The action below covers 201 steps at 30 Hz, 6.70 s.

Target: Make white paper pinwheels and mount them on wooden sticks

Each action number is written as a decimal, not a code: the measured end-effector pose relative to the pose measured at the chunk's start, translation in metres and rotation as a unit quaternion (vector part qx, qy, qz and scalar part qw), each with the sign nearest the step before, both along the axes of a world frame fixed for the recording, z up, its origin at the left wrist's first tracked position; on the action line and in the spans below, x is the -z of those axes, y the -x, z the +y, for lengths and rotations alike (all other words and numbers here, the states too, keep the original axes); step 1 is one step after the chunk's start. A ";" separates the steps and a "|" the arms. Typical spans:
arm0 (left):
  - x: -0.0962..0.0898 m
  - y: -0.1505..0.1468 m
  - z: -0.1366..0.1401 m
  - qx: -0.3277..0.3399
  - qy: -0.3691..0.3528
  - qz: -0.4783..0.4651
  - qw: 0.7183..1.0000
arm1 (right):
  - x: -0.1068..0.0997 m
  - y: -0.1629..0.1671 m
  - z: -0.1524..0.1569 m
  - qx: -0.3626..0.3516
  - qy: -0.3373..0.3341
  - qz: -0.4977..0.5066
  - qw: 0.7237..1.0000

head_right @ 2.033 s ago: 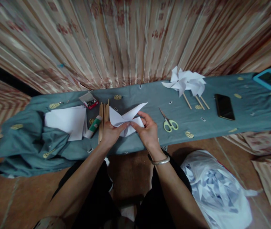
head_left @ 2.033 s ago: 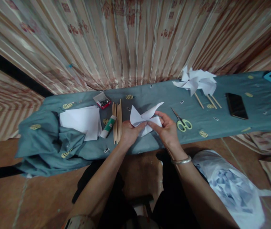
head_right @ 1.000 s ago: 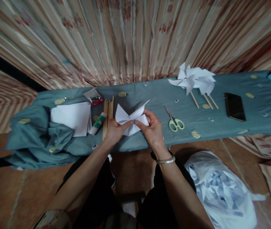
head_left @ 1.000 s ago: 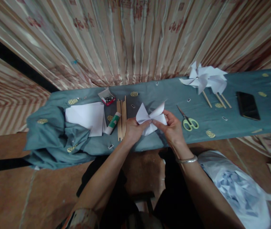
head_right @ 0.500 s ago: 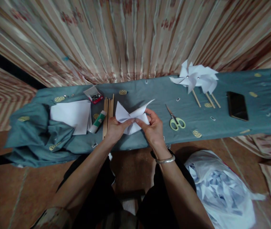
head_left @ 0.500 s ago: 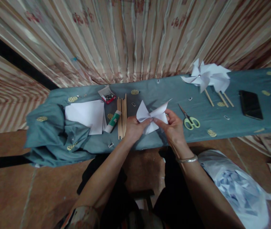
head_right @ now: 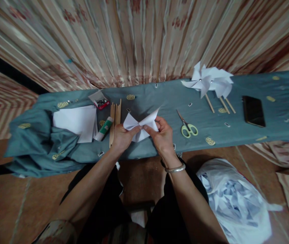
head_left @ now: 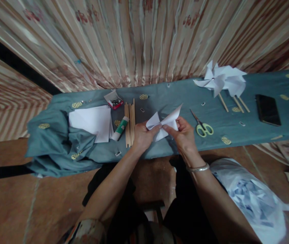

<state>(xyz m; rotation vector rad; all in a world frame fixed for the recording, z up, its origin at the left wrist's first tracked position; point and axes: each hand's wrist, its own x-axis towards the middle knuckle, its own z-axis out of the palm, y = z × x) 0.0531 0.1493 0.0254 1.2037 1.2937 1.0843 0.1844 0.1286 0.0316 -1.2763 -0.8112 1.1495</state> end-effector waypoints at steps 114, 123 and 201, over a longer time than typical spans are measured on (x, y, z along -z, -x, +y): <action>0.001 0.018 -0.006 -0.003 0.070 -0.063 0.996 | -0.002 0.007 -0.002 -0.046 0.017 -0.029 0.998; 0.001 0.023 -0.007 0.002 0.042 -0.074 0.996 | 0.006 0.008 -0.001 -0.067 0.011 -0.048 0.997; 0.034 0.070 -0.018 0.082 -0.218 0.248 0.940 | 0.000 -0.024 -0.008 0.065 -0.023 -0.066 0.995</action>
